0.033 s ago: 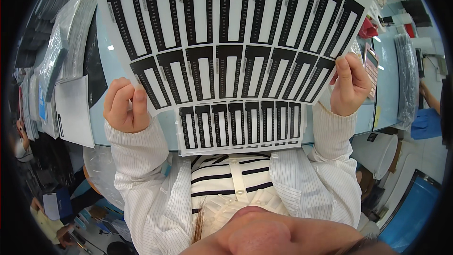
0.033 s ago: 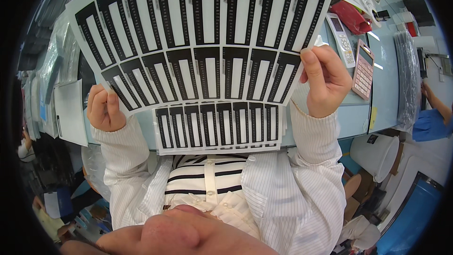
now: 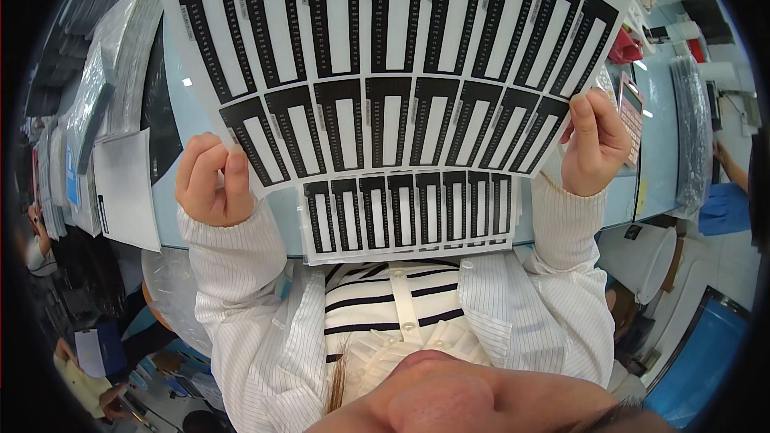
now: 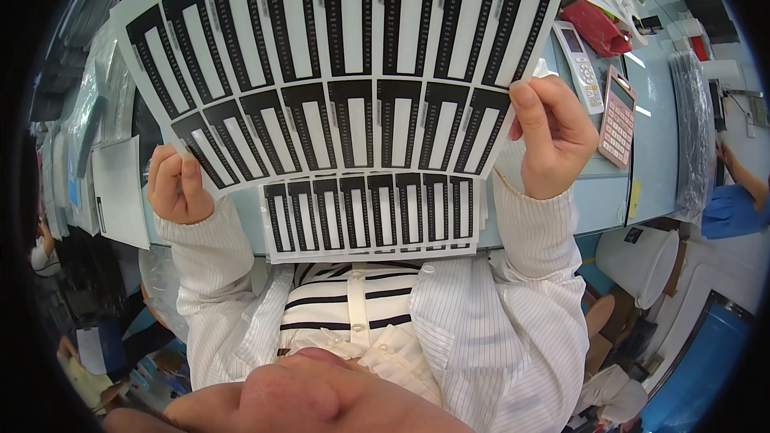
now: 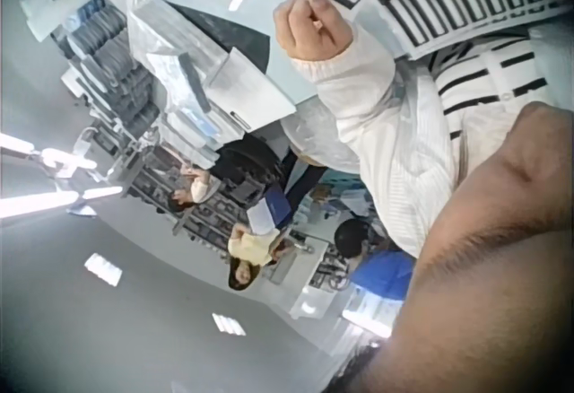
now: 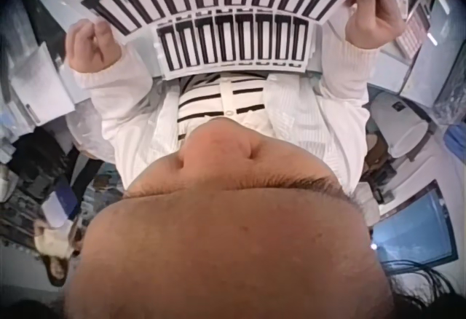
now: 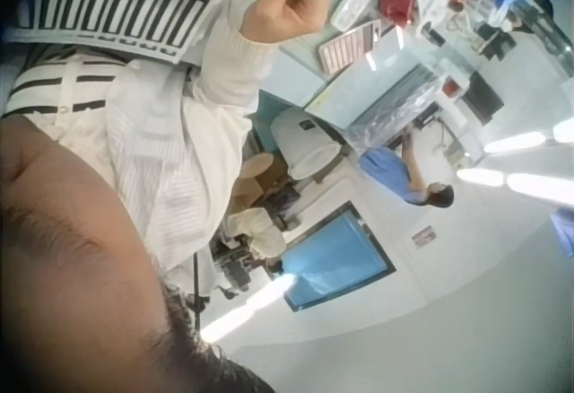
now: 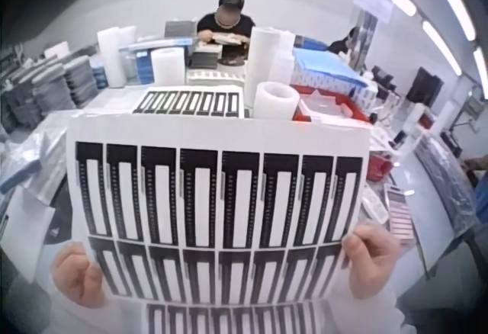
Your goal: Inspecting and handling sheets of electronic components on a workbench.
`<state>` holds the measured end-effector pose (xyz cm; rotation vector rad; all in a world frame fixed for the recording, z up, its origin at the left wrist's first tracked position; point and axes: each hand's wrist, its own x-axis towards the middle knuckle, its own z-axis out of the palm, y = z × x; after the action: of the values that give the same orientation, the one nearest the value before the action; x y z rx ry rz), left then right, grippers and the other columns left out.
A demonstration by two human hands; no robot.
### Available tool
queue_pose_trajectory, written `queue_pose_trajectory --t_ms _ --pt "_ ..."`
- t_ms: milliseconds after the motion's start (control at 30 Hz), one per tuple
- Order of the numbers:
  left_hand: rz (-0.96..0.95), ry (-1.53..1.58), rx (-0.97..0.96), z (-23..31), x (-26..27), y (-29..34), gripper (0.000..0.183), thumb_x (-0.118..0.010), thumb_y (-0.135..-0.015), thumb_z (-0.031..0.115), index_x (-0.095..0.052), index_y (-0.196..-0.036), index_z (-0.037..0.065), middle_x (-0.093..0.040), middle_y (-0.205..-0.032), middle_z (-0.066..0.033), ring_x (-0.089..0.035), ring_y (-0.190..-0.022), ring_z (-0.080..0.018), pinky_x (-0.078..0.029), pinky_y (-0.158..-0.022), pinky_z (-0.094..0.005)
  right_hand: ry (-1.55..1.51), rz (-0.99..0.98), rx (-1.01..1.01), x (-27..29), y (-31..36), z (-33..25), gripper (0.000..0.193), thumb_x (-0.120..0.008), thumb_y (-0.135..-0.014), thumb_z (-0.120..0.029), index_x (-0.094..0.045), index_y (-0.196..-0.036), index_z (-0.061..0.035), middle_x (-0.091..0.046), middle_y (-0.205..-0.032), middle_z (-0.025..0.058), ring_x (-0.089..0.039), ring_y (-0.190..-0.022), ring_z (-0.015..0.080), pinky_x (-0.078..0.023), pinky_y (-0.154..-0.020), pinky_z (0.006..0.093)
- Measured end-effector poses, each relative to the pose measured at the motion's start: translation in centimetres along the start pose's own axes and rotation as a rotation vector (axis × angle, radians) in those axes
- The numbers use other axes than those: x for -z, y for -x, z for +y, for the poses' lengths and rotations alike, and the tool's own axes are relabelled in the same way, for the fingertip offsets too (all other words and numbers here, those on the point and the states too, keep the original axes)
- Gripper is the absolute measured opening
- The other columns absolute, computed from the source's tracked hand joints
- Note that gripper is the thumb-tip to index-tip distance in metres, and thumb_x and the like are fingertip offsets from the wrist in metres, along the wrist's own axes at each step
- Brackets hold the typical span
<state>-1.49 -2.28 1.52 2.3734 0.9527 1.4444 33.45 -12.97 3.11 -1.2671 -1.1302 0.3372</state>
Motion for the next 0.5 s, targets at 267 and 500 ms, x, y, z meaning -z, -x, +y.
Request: queue_pose_trajectory --t_ms 267,500 --pt "0.005 -0.019 -0.030 0.02 0.04 0.11 0.012 -0.058 -0.078 0.005 -0.054 -0.070 -0.002 -0.053 -0.065 -0.0082 -0.044 -0.050 -0.0142 -0.033 -0.044 -0.0242 -0.004 -0.010 -0.010 0.03 0.07 0.19 0.007 -0.061 -0.082 -0.003 -0.061 -0.087 0.0026 -0.051 -0.064 0.0007 -0.043 -0.049 0.0053 -0.031 -0.043 0.0175" --pt "0.008 -0.005 -0.086 -0.06 -0.03 -0.05 0.010 -0.058 -0.078 0.004 -0.054 -0.070 -0.002 -0.053 -0.066 -0.0083 -0.045 -0.050 -0.0141 -0.034 -0.044 -0.0239 0.008 -0.029 -0.010 0.16 -0.03 0.33 0.007 -0.061 -0.082 -0.004 -0.062 -0.086 0.0026 -0.050 -0.064 0.0007 -0.043 -0.048 0.0053 -0.031 -0.043 0.0174"
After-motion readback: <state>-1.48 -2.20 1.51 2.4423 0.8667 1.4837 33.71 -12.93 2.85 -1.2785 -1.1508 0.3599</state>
